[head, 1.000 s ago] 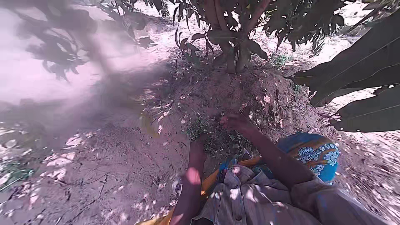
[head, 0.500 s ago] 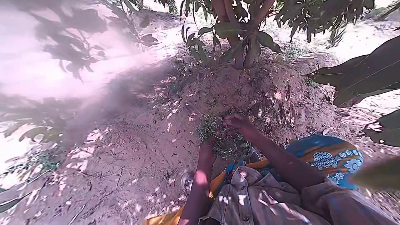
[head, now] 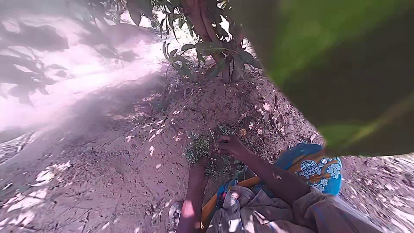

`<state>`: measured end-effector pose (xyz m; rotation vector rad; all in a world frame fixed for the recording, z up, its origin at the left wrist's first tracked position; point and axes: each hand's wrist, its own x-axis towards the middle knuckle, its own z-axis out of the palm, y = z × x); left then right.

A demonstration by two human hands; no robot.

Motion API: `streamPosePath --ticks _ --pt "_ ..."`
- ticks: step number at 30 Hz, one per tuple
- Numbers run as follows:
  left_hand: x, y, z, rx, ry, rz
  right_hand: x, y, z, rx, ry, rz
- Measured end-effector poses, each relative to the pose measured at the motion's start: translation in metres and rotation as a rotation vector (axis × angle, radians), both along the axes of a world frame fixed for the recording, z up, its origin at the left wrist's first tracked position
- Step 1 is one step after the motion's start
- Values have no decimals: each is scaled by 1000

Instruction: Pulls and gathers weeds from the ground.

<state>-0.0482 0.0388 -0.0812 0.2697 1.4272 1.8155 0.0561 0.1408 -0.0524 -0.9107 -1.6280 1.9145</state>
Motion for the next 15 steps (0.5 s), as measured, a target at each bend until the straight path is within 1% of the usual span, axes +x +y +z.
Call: streamPosePath --ticks 4,8,10,12,14,15 --pt "-20 1 -9 163 -48 101 6 11 6 -35 96 -184" --pt "-41 -5 -8 180 -76 260 16 28 7 -52 201 -368" --pt "-47 -8 -9 200 -83 280 19 33 8 -26 161 -405" --pt "-48 -8 -10 206 -92 269 21 38 6 38 31 -344" --pt "-46 -6 -9 193 -106 256 23 44 0 22 -76 -275" --pt "-44 -6 -8 189 -114 250 24 47 -4 5 -97 -281"
